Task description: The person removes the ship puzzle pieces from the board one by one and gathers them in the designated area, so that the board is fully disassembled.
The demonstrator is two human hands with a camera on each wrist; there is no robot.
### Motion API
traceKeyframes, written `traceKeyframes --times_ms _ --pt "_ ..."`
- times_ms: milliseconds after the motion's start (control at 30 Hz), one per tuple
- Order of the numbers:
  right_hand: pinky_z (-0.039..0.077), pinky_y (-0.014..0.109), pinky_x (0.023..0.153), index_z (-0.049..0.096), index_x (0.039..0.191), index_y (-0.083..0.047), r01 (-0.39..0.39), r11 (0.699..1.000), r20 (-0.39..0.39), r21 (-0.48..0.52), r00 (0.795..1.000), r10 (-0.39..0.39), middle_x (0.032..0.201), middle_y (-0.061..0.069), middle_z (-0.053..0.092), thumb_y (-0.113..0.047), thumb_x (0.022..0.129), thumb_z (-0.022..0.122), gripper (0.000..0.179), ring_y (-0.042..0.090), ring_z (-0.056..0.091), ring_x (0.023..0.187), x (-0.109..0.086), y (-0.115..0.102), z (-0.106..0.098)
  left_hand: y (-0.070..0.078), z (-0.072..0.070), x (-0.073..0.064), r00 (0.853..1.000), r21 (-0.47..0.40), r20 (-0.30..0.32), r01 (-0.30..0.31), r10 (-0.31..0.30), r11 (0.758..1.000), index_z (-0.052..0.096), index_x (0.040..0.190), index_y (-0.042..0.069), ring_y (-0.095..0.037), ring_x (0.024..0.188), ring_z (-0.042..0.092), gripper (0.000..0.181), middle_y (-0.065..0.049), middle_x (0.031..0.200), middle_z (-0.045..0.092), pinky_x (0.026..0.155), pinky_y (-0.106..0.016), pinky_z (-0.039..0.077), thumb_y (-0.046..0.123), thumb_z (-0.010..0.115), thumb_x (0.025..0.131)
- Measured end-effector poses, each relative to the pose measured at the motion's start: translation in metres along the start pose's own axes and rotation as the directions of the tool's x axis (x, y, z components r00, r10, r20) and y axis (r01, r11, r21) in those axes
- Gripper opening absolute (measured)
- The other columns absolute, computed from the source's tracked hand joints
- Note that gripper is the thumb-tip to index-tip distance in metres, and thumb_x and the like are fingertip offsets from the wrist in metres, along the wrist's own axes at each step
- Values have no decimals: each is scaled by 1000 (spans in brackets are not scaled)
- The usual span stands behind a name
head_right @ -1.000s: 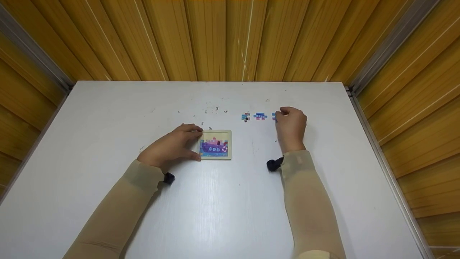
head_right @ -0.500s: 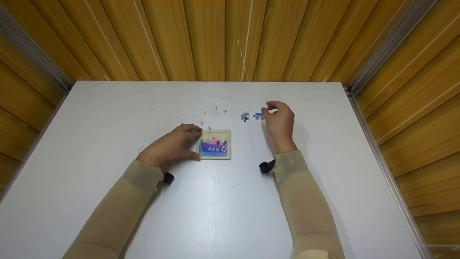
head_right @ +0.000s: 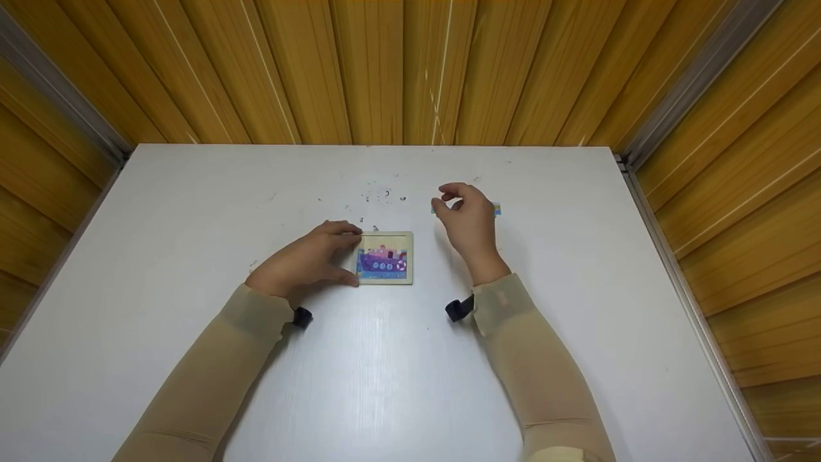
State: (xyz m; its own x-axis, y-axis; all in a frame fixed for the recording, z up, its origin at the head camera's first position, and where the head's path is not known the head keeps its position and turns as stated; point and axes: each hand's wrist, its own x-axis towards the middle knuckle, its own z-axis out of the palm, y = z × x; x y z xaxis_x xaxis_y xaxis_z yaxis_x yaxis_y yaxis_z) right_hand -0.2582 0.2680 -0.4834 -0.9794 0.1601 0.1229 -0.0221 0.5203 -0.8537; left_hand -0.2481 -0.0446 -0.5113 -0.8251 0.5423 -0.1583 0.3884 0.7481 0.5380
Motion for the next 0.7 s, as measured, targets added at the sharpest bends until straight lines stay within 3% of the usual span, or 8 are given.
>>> traceKeyframes --times_ms 233,467,700 --pt "49 16 74 78 135 -3 31 999 46 33 998 -33 120 13 76 -20 105 81 34 18 60 97 -9 -6 11 1 0 1 1000 7 4 -6 6 1000 61 163 9 -28 173 35 91 -5 175 51 147 -44 20 36 101 87" --pt "51 16 76 77 137 -7 19 998 120 62 992 -27 123 12 75 -19 106 80 33 20 59 101 -18 -11 23 1 0 3 1000 25 7 -10 9 1000 60 163 6 -28 170 39 92 -6 175 50 143 -40 32 39 100 87" --pt "52 15 78 75 142 -7 18 998 202 58 979 -30 128 13 74 -19 106 80 38 23 60 101 -26 -13 33 2 0 2 1000 4 12 17 -17 1000 60 164 8 -28 173 34 92 -4 176 49 145 -43 27 39 100 88"
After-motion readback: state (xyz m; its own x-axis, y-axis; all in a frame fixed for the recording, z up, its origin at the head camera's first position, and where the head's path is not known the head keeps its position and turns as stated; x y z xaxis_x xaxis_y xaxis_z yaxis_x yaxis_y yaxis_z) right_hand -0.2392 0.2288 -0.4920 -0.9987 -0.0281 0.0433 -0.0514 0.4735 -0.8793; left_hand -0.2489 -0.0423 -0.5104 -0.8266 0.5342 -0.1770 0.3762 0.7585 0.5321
